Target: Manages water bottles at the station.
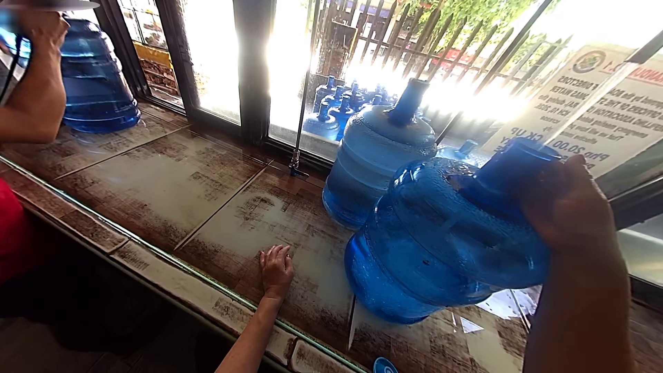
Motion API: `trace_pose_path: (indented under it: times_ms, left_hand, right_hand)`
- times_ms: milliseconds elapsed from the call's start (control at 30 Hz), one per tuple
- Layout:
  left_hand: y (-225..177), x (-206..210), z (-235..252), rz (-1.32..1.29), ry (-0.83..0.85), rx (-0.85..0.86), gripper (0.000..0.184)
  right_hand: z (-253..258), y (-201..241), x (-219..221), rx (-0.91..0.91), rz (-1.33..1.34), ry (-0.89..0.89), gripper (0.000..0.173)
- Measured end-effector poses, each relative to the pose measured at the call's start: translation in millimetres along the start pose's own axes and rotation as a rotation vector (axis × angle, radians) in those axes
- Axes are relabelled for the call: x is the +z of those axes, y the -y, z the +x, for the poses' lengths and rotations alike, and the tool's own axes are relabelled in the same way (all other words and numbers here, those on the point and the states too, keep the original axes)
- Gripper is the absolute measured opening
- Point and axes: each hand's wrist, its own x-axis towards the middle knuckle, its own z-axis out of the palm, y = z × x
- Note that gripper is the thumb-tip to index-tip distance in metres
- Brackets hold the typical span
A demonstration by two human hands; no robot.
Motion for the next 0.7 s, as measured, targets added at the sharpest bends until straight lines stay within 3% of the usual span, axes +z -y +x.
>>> trace_pose_path:
  times_ms: [700]
  left_hand:
    - [0.2,0.3,0.3,-0.001,0.000,0.001,0.032]
  right_hand:
    - [3.1,-3.2,-4.2,0.000,-0.023,0.030,0.034]
